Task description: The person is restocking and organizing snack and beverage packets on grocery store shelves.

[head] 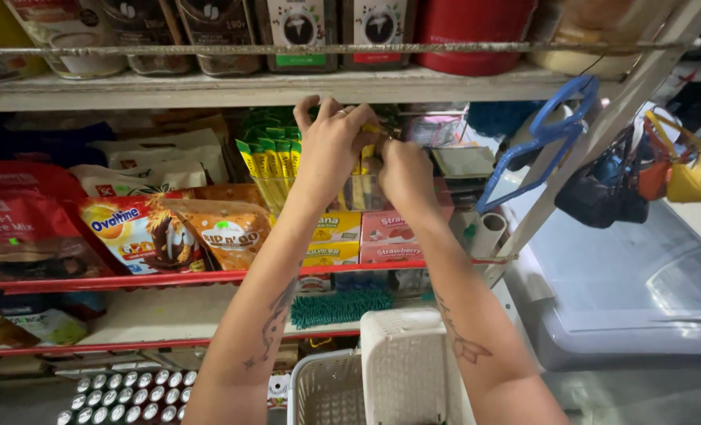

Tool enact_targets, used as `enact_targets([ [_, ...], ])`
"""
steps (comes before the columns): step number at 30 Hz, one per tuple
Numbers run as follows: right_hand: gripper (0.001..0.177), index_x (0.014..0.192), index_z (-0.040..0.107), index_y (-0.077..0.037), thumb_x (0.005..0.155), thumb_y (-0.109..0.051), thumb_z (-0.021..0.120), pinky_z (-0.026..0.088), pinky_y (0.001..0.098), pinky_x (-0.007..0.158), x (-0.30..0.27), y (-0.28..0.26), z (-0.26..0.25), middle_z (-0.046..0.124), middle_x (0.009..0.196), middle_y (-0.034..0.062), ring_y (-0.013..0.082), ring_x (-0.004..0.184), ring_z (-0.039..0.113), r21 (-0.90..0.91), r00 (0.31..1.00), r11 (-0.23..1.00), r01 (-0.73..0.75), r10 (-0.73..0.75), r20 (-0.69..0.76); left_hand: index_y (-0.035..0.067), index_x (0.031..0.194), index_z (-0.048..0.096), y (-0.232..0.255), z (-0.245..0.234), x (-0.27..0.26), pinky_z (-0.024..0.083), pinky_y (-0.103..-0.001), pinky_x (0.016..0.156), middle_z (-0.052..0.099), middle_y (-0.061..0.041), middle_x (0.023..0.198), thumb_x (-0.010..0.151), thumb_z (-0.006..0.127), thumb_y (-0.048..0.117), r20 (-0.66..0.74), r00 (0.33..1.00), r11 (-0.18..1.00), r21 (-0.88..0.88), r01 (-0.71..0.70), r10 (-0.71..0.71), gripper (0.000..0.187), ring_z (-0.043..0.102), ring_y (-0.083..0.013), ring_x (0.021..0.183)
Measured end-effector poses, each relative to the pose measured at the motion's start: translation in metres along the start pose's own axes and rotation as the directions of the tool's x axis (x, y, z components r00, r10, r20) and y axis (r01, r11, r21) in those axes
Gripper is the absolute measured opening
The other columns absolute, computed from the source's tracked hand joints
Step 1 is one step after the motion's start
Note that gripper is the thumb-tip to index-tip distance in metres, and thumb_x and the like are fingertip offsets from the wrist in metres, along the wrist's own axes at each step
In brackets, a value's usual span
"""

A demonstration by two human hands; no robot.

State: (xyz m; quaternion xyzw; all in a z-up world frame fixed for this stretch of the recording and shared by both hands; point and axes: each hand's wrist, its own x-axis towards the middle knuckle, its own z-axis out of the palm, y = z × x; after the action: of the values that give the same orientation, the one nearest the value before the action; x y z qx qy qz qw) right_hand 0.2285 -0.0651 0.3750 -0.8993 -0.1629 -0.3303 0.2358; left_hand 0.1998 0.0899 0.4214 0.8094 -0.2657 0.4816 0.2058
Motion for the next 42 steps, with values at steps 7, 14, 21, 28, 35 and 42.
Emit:
enact_targets([
  [7, 0.013, 0.085, 0.075, -0.003, 0.085, -0.017, 0.075, 0.055, 0.0569, 0.071, -0.002, -0.004, 0.004, 0.071, 0.081, 0.0248, 0.0464, 0.08, 0.07, -0.089, 1.0, 0.996, -0.001, 0.0, -0.012, 0.016, 0.1, 0.07, -0.008, 0.006, -0.003, 0.026, -0.058, 0.11, 0.071, -0.007, 0.084, 0.078, 0.073, 0.007, 0.064, 0.997, 0.996, 0.084, 0.029, -0.035, 0.023, 0.062, -0.0306, 0.106],
  [14, 0.013, 0.083, 0.076, -0.004, 0.083, -0.017, 0.077, 0.054, 0.0571, 0.068, -0.016, -0.016, -0.008, 0.071, 0.098, 0.0219, 0.0461, 0.075, 0.069, -0.089, 0.992, 0.996, 0.029, -0.04, -0.119, 0.016, 0.098, 0.07, -0.012, 0.007, -0.004, 0.025, -0.06, 0.11, 0.072, -0.004, 0.082, 0.076, 0.073, 0.008, 0.035, 0.999, 0.999, 0.05, -0.007, 0.005, 0.024, 0.063, -0.0296, 0.1],
  [21, 0.023, 0.087, 0.079, -0.008, 0.081, -0.03, 0.081, 0.054, 0.058, 0.065, -0.012, -0.026, -0.017, 0.071, 0.075, 0.025, 0.049, 0.072, 0.068, -0.091, 0.996, 0.992, -0.088, 0.085, -0.034, 0.013, 0.094, 0.069, -0.012, 0.014, 0.001, 0.027, -0.057, 0.111, 0.071, -0.006, 0.078, 0.079, 0.077, 0.014, 0.052, 0.999, 0.999, 0.045, 0.002, -0.004, 0.016, 0.063, -0.0308, 0.1],
  [28, 0.02, 0.084, 0.076, -0.004, 0.083, -0.024, 0.077, 0.056, 0.058, 0.07, -0.009, -0.005, 0.004, 0.071, 0.08, 0.0249, 0.0474, 0.079, 0.07, -0.092, 0.996, 0.992, -0.085, 0.081, -0.043, 0.01, 0.098, 0.069, -0.011, 0.022, 0.002, 0.027, -0.059, 0.111, 0.075, -0.004, 0.083, 0.072, 0.066, -0.001, 0.072, 0.997, 0.994, 0.101, -0.029, 0.022, 0.028, 0.063, -0.0332, 0.105],
  [35, 0.017, 0.088, 0.076, -0.006, 0.083, -0.022, 0.073, 0.055, 0.0592, 0.072, -0.005, -0.012, -0.002, 0.072, 0.084, 0.0251, 0.0481, 0.081, 0.069, -0.038, 0.995, 0.995, -0.092, 0.093, 0.032, 0.009, 0.09, 0.069, 0.004, 0.026, -0.003, 0.028, -0.059, 0.109, 0.072, -0.013, 0.077, 0.068, 0.069, 0.007, 0.062, 0.997, 0.968, 0.249, 0.032, -0.049, 0.022, 0.063, -0.0349, 0.101],
  [42, 0.027, 0.087, 0.074, -0.002, 0.075, -0.026, 0.078, 0.053, 0.0608, 0.065, 0.003, 0.012, 0.014, 0.072, 0.084, 0.0251, 0.0504, 0.079, 0.067, -0.034, 0.998, 0.998, -0.045, 0.046, 0.037, 0.008, 0.078, 0.066, 0.003, 0.031, -0.005, 0.028, -0.059, 0.108, 0.07, -0.015, 0.073, 0.065, 0.069, 0.008, 0.025, 0.993, 0.972, 0.208, 0.112, -0.119, 0.013, 0.062, -0.0367, 0.097],
])
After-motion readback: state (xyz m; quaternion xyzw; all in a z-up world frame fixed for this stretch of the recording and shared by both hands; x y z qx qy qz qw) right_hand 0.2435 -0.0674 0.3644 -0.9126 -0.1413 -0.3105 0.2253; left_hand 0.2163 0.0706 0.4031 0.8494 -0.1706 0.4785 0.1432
